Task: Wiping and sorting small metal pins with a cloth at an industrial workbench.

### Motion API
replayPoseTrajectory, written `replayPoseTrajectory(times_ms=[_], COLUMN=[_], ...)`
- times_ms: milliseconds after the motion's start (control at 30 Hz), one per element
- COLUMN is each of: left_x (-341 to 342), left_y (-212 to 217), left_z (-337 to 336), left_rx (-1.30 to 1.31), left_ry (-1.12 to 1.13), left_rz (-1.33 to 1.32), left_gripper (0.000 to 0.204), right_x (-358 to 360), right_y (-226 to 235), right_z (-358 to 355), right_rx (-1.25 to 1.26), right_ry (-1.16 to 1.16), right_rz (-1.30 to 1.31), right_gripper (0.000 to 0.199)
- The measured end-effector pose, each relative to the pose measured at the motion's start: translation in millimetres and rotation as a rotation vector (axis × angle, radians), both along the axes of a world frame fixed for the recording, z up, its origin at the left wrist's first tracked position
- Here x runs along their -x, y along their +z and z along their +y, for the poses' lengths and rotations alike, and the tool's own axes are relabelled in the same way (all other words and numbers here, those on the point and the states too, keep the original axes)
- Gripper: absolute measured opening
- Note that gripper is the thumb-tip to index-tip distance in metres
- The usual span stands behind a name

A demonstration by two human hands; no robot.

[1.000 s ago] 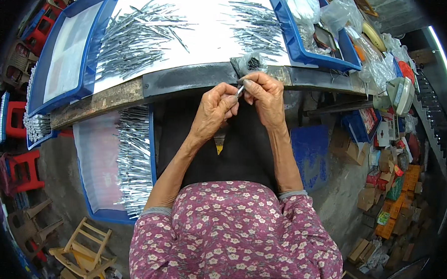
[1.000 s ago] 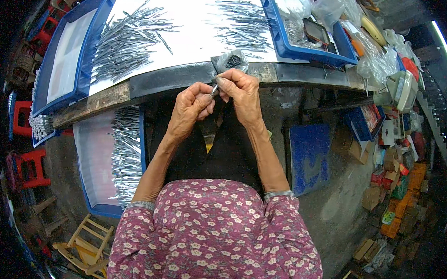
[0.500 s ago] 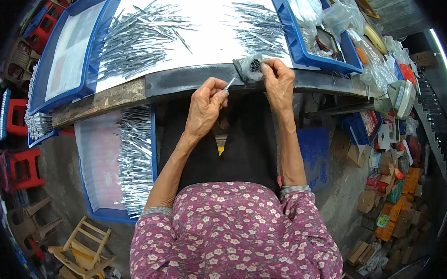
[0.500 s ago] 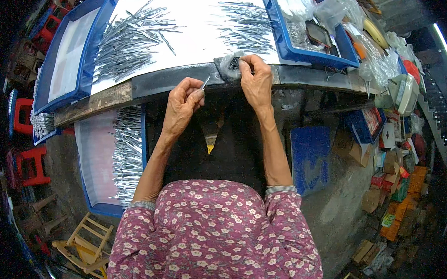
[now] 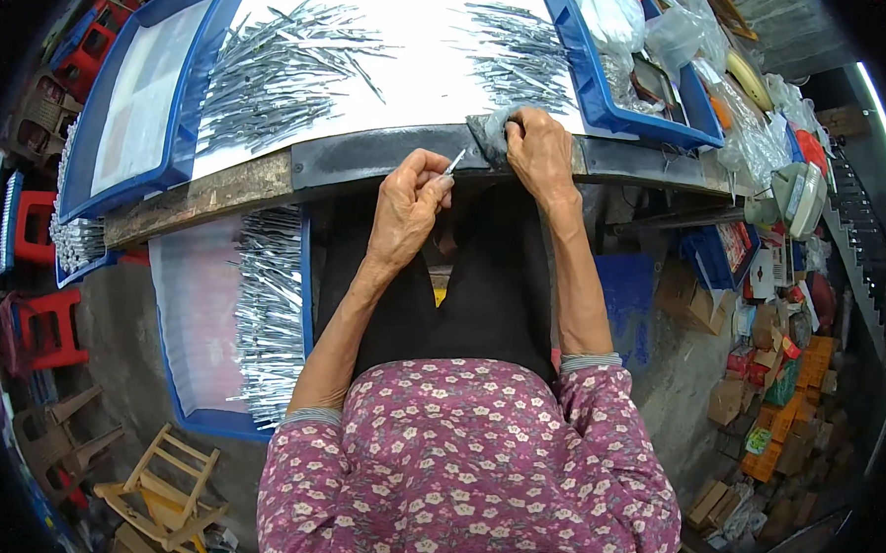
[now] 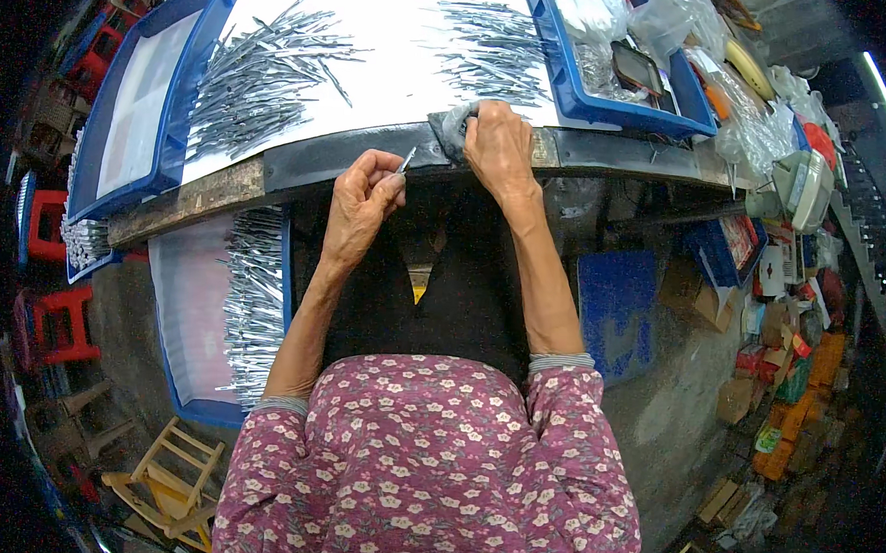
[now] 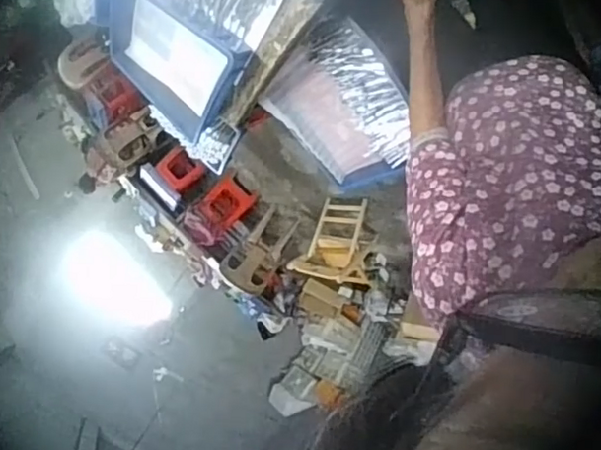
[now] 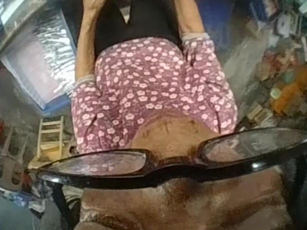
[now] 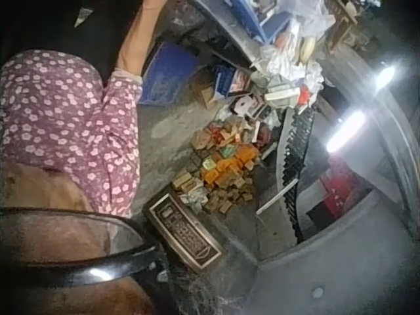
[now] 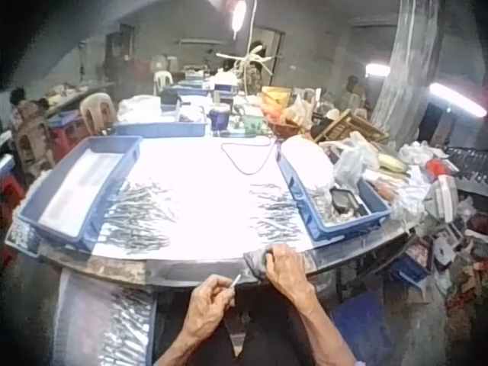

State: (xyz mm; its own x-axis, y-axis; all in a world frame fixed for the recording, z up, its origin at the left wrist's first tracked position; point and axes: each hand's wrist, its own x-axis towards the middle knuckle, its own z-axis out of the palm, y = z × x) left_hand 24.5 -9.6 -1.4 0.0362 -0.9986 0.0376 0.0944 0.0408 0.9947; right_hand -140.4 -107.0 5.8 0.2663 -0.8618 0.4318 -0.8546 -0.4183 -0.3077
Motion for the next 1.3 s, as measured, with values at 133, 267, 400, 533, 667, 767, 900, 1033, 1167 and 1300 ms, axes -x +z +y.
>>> replayPoseTrajectory(times_ms=[133,267,400,533,667,767,900,1033,1167,1300], left_x=[-1.5,-2.7,-5.1,-6.3,-6.4,-6.2,2.2,21.7,47.6,68.7], left_y=[0.7,1.7,0.7,1.9,12.0,15.3,13.2,18.3,9.1,9.2], left_z=[0.4,0.8,-1.9,-8.4,-22.5,-40.7,-84.6,-130.5,-167.2,-186.0], left_rx=[0.015,0.038,0.060,0.104,0.165,0.201,0.303,0.372,0.538,0.545], left_ry=[0.003,0.022,0.048,0.107,0.122,0.117,0.134,0.049,0.067,0.032], left_rz=[-0.006,-0.047,-0.094,-0.177,-0.264,-0.354,-0.453,-0.607,-0.791,-0.956], left_gripper=[0.005,0.006,0.006,0.008,0.008,0.008,0.012,0.013,0.009,0.011], right_x=[-1.4,-1.1,-2.7,0.1,7.4,12.1,8.7,1.8,0.3,-0.4], right_y=[5.2,4.3,7.7,12.0,17.4,13.3,11.5,9.8,7.9,6.5], right_z=[-2.7,-4.2,-2.8,-1.7,5.0,5.3,6.7,10.3,15.5,18.6], right_rx=[-0.019,-0.033,-0.057,-0.034,0.044,0.062,0.015,-0.015,-0.007,0.001], right_ry=[0.044,0.040,0.010,0.013,0.027,0.062,0.035,0.053,0.039,0.038], right_rz=[0.080,0.084,0.058,0.066,0.051,-0.026,-0.116,-0.216,-0.294,-0.322], right_gripper=[0.011,0.011,0.011,0.009,0.010,0.011,0.011,0.010,0.008,0.007])
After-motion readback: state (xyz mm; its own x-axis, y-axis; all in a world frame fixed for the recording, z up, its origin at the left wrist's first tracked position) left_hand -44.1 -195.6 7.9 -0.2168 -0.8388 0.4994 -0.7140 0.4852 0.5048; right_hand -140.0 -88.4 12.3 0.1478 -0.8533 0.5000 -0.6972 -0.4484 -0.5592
